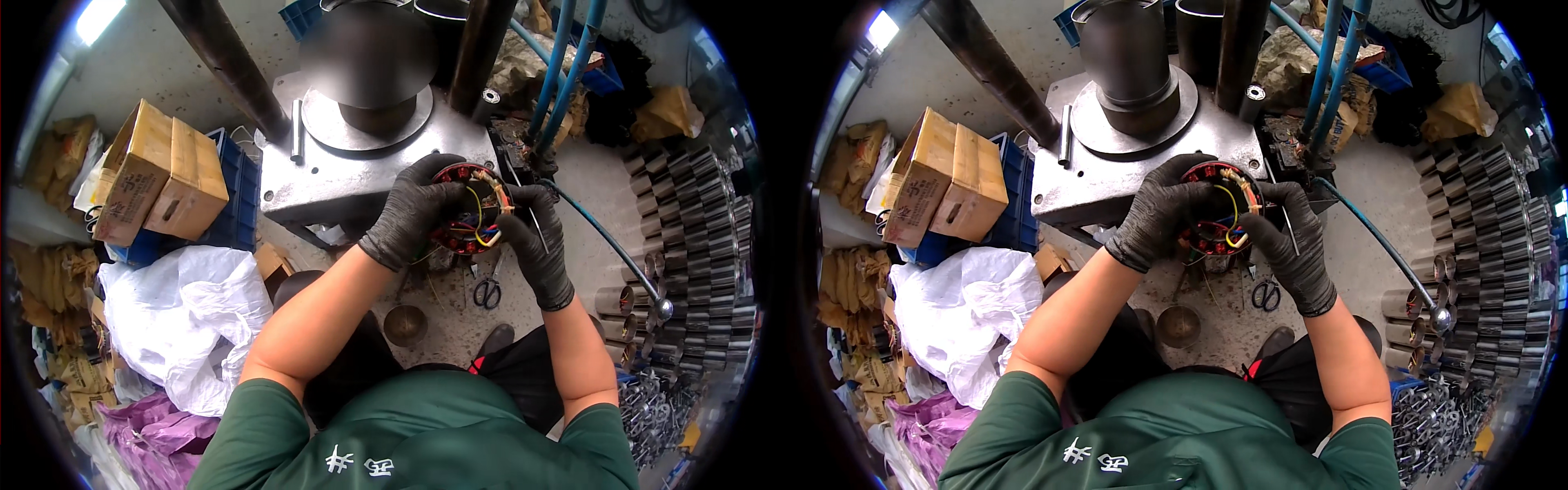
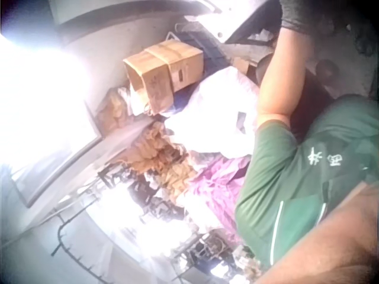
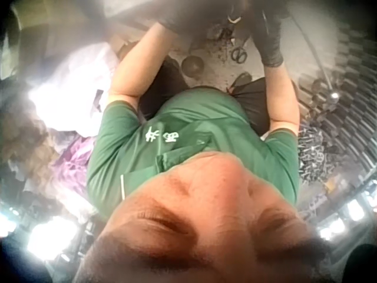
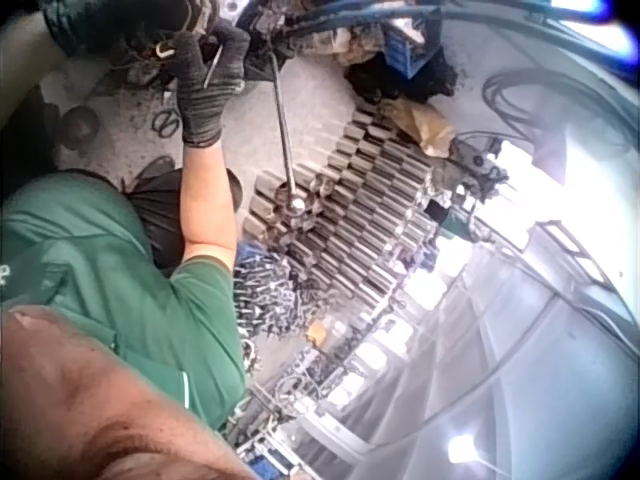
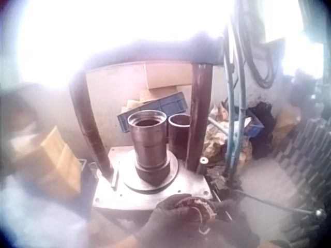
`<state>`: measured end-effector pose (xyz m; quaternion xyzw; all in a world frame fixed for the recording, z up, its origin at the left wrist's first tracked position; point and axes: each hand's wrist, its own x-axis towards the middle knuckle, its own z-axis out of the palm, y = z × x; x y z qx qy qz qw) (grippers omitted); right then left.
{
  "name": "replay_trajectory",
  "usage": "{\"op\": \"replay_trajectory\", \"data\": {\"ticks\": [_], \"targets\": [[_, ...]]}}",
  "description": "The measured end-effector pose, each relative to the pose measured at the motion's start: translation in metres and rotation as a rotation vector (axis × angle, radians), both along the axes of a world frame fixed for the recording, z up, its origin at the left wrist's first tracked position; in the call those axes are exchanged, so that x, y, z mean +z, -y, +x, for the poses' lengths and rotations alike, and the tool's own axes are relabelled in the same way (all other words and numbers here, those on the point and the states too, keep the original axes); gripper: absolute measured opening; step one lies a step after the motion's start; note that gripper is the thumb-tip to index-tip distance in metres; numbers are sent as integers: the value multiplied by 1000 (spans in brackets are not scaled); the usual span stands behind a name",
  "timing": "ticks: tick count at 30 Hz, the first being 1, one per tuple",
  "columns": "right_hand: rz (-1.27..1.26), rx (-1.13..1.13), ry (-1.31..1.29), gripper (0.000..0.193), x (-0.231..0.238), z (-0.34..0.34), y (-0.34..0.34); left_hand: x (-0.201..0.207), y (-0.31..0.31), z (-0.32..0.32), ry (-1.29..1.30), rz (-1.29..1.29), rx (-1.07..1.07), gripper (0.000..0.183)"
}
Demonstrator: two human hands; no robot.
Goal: The person handles a motor stator and wires, using a probe tool to guide the wires into the stator slots. They then place the stator and a metal cylinder into a hydraulic press, operate the machine to assemble the parts, and place the finished assembly into a container.
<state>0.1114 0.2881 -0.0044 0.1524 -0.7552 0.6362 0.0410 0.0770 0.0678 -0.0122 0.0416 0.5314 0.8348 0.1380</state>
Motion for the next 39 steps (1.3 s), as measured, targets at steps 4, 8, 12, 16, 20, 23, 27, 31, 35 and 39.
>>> {"op": "replay_trajectory", "data": {"ticks": [4,8,12,16,20,23,27,31,35,39], "targets": [[11,-74,-23,44,-3,-2,1,0,-3,2,-49,-12,23,63],[-140,-103,90,40,4,-7,-4,16,3,9,1,199,-40,79],[-159,-125,76,37,12,-14,-20,14,16,-1,-203,87,-19,82],[-170,-140,67,37,15,-19,-33,10,21,-7,-635,-365,-57,82],[-146,-160,49,42,17,-20,-39,13,6,1,-939,-533,-42,93],[-131,-136,18,44,17,-20,-37,14,1,-2,-1069,-733,3,99],[-115,-115,28,46,14,-18,-38,8,-4,-6,-1098,-745,46,101],[-120,-88,61,45,20,-15,-34,9,-5,-6,-1088,-748,31,100],[-66,-67,1,42,19,-19,-32,13,-3,-1,-930,-563,-137,99],[53,-22,-101,42,22,-20,-29,12,-5,8,-417,-16,-161,95]]}}
